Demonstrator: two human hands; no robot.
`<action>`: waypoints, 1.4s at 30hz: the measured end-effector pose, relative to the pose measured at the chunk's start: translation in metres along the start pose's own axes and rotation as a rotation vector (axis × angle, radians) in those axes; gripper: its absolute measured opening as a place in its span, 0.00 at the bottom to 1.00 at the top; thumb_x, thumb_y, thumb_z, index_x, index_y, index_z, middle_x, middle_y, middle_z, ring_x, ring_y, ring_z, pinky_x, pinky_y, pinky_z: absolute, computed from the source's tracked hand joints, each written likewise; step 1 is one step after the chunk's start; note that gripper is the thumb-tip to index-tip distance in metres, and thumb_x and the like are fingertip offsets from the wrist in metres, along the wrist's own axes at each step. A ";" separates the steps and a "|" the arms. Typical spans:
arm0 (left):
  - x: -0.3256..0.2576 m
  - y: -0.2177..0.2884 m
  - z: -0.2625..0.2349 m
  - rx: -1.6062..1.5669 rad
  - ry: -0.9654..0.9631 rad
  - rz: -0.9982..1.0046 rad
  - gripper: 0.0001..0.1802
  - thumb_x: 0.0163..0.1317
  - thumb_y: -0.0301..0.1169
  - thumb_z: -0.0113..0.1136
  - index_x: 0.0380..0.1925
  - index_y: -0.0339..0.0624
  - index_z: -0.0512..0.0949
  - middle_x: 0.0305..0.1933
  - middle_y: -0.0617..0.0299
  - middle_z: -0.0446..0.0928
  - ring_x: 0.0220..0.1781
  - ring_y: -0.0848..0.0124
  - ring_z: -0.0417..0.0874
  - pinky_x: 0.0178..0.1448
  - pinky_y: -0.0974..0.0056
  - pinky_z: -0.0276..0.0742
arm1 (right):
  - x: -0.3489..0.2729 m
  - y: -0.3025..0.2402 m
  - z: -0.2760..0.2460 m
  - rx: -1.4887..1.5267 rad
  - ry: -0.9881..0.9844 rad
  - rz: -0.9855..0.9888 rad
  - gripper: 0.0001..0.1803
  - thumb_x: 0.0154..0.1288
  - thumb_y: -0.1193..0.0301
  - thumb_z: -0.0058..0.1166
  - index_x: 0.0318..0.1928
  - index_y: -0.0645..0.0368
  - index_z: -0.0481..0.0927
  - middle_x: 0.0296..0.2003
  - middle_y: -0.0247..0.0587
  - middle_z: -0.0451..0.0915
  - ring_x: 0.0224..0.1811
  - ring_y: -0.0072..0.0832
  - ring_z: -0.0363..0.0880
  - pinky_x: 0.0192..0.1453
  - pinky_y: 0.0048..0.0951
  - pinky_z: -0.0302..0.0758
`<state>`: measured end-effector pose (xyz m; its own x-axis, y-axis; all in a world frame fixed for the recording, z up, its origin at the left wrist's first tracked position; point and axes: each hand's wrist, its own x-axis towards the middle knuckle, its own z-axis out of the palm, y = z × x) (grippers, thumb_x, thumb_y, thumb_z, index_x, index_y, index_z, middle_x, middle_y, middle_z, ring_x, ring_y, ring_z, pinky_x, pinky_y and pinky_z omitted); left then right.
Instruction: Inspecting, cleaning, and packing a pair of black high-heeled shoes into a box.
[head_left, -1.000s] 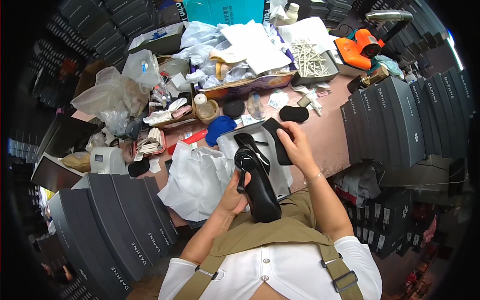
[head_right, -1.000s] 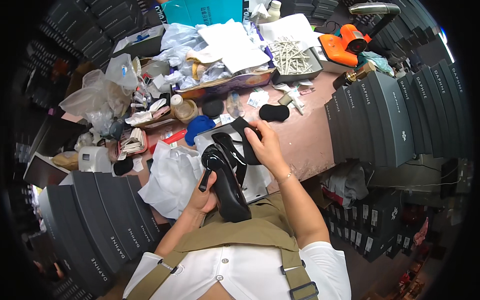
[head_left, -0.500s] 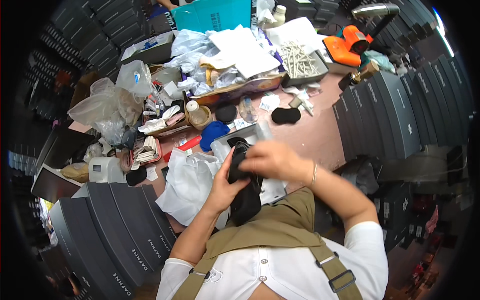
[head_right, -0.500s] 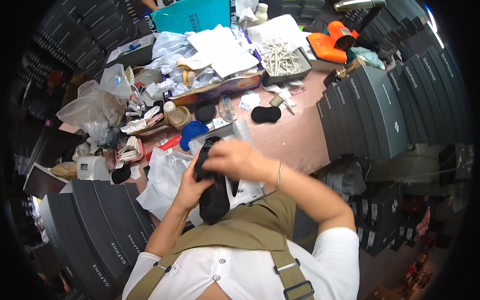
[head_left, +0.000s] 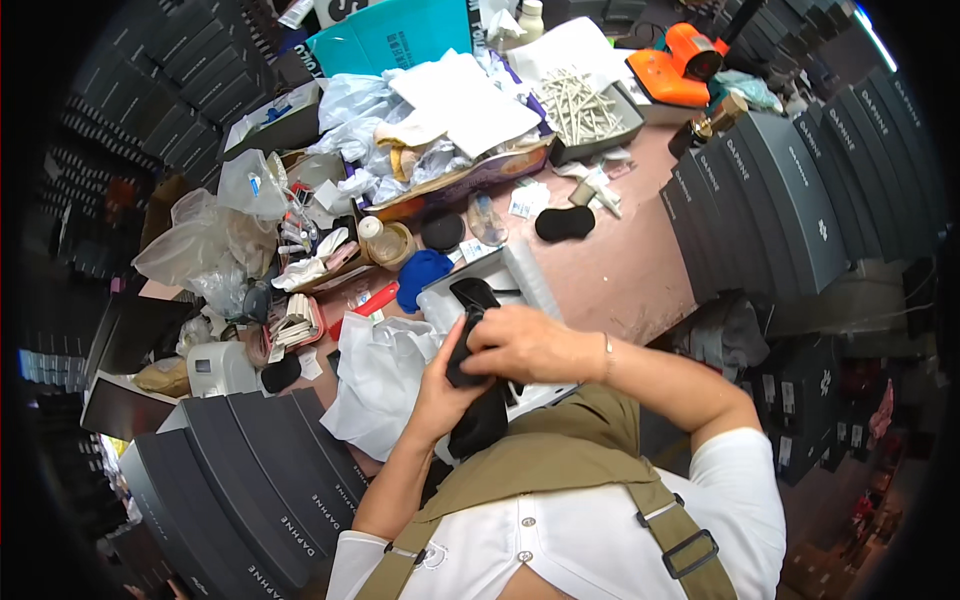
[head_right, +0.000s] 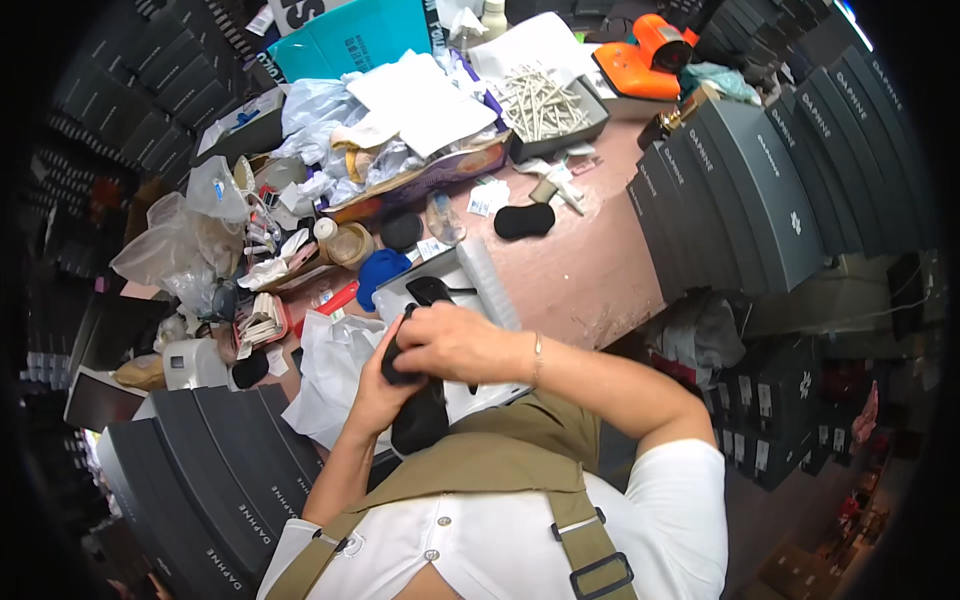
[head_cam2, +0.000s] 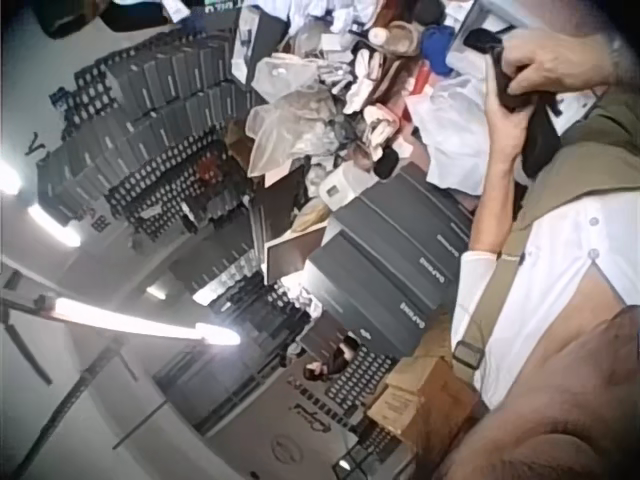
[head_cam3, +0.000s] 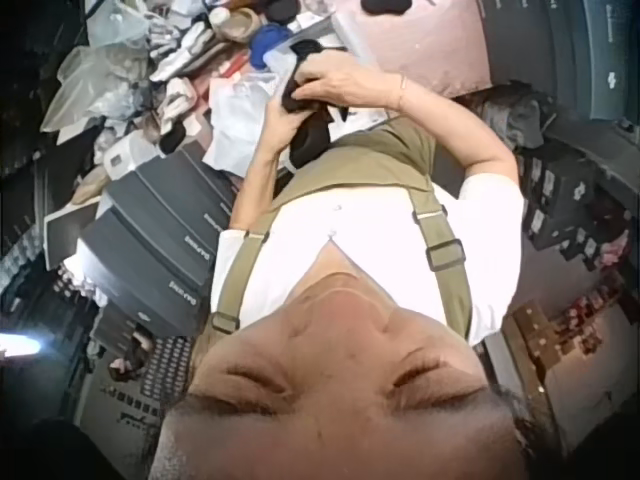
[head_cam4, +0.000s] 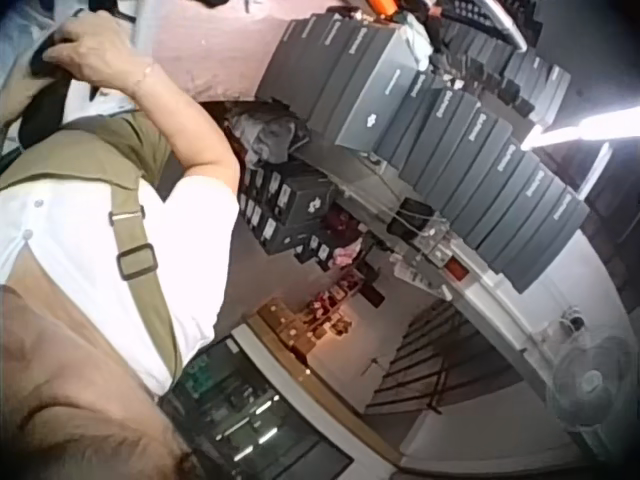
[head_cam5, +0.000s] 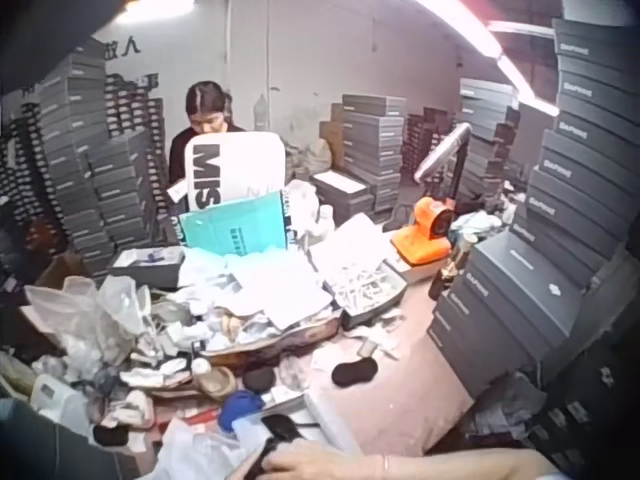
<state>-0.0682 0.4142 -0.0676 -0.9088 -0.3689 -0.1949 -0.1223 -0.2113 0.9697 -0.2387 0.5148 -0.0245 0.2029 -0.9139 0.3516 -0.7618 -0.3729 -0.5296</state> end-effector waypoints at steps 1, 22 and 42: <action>-0.002 -0.009 -0.004 -0.071 0.020 -0.127 0.43 0.53 0.17 0.64 0.69 0.36 0.55 0.64 0.57 0.67 0.62 0.71 0.69 0.64 0.67 0.66 | -0.007 0.007 0.006 -0.074 0.006 0.036 0.09 0.52 0.72 0.54 0.36 0.48 0.81 0.34 0.35 0.74 0.38 0.31 0.74 0.42 0.33 0.70; -0.010 0.031 0.006 1.022 -0.667 0.319 0.30 0.53 0.29 0.60 0.59 0.51 0.67 0.37 0.54 0.75 0.36 0.55 0.79 0.37 0.54 0.77 | -0.021 0.030 0.006 0.905 -0.907 0.410 0.46 0.55 0.46 0.63 0.62 0.70 0.66 0.54 0.51 0.77 0.55 0.31 0.75 0.59 0.30 0.70; -0.017 0.102 -0.079 0.480 -0.049 0.324 0.21 0.61 0.41 0.47 0.28 0.29 0.75 0.28 0.56 0.74 0.30 0.68 0.72 0.37 0.65 0.64 | -0.145 -0.029 0.045 2.156 0.969 0.428 0.43 0.63 0.45 0.49 0.70 0.57 0.55 0.62 0.61 0.64 0.42 0.34 0.77 0.38 0.29 0.75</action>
<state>-0.0341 0.3275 0.0234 -0.9460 -0.3014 0.1193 0.0089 0.3436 0.9391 -0.2182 0.6512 -0.0955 -0.4332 -0.8853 -0.1691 0.8995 -0.4128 -0.1431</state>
